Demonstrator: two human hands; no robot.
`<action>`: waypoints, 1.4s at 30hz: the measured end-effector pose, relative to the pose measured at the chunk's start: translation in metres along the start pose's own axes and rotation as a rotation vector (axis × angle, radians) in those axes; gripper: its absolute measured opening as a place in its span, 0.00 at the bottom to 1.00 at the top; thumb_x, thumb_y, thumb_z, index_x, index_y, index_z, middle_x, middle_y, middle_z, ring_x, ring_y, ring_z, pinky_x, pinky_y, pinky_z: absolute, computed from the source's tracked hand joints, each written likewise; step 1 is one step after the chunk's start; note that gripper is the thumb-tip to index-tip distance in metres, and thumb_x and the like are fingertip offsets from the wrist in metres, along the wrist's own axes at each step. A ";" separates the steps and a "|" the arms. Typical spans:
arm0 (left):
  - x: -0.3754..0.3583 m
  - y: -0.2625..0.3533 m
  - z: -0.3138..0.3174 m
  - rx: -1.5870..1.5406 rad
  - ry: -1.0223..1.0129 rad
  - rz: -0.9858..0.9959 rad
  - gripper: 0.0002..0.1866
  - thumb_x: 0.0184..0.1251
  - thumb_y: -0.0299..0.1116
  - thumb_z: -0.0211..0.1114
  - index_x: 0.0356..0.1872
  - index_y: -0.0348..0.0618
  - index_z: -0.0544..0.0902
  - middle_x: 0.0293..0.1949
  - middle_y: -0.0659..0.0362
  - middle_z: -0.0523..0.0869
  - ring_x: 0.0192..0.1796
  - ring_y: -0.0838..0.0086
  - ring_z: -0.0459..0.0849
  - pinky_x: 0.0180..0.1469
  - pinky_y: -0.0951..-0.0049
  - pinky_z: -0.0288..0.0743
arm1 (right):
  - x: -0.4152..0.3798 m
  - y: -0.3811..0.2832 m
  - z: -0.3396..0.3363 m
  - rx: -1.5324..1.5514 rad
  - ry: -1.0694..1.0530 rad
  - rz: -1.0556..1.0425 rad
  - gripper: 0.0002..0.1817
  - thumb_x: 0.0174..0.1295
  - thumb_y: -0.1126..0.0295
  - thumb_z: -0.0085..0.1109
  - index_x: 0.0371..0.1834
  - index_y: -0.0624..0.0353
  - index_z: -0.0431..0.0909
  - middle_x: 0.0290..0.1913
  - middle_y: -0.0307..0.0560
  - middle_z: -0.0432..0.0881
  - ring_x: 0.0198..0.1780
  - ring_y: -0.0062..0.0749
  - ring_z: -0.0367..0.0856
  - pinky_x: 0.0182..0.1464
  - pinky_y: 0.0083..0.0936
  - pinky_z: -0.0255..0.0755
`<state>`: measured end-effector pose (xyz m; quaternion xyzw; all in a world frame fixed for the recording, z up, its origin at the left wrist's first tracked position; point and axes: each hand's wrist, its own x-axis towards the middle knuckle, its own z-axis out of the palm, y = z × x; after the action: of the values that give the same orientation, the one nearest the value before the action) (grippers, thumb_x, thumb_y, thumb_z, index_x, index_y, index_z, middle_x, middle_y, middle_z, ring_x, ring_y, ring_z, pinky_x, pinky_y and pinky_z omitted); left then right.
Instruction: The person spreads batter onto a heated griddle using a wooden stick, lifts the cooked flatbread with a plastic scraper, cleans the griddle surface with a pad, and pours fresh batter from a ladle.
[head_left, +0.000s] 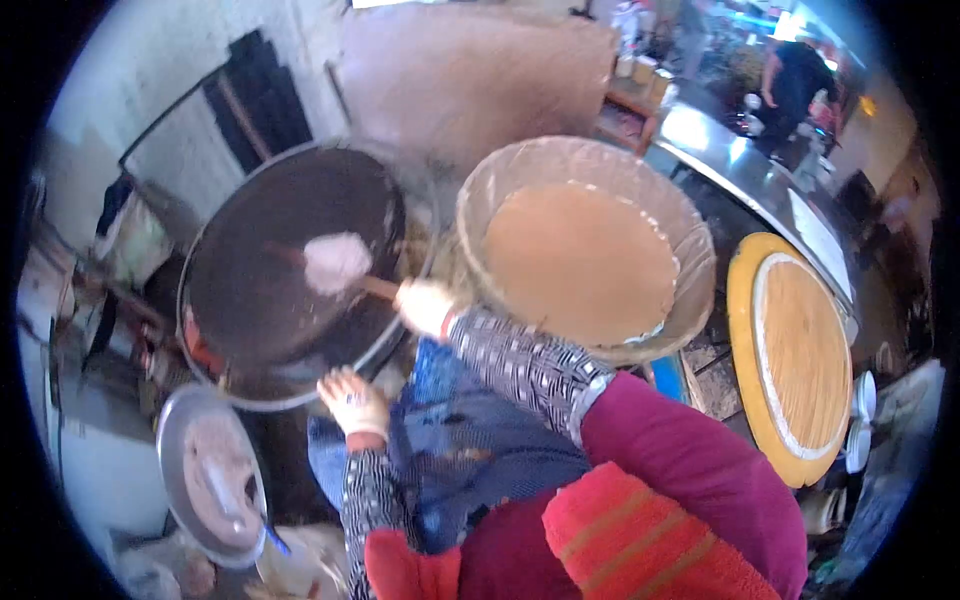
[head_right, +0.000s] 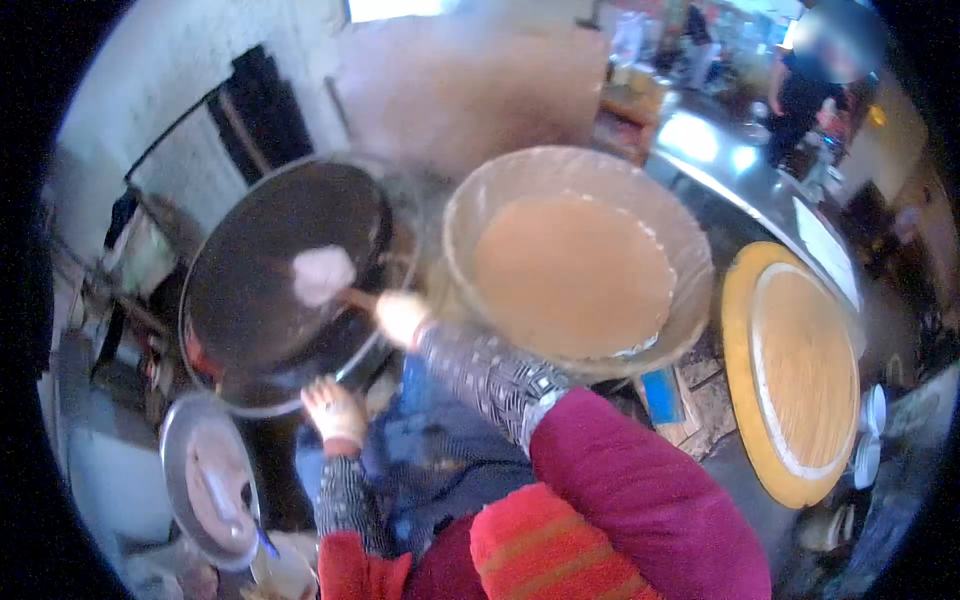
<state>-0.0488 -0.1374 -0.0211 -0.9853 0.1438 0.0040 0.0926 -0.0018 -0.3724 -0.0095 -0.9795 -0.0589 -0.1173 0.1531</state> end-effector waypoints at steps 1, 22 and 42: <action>-0.004 -0.003 -0.009 -0.041 0.043 0.041 0.35 0.68 0.53 0.57 0.67 0.34 0.72 0.69 0.44 0.73 0.74 0.54 0.66 0.79 0.48 0.45 | 0.000 0.004 -0.011 -0.161 0.049 -0.038 0.14 0.69 0.62 0.48 0.35 0.62 0.79 0.26 0.52 0.82 0.31 0.48 0.85 0.32 0.44 0.79; -0.013 0.009 -0.014 0.044 0.086 -0.036 0.27 0.73 0.29 0.45 0.69 0.26 0.68 0.70 0.37 0.71 0.74 0.46 0.67 0.78 0.46 0.46 | 0.018 0.047 -0.006 -0.155 -0.013 0.088 0.21 0.73 0.54 0.49 0.37 0.62 0.80 0.32 0.67 0.84 0.37 0.65 0.85 0.42 0.53 0.79; -0.011 -0.010 -0.002 -0.005 0.082 -0.011 0.28 0.74 0.29 0.41 0.72 0.28 0.65 0.73 0.39 0.67 0.77 0.46 0.62 0.79 0.39 0.38 | 0.036 0.035 -0.016 -0.119 -0.002 0.113 0.19 0.73 0.56 0.49 0.39 0.63 0.80 0.31 0.64 0.85 0.36 0.63 0.85 0.43 0.54 0.79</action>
<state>-0.0565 -0.1255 -0.0173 -0.9856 0.1420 -0.0367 0.0842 0.0346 -0.4082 0.0040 -0.9887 0.0034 -0.1107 0.1007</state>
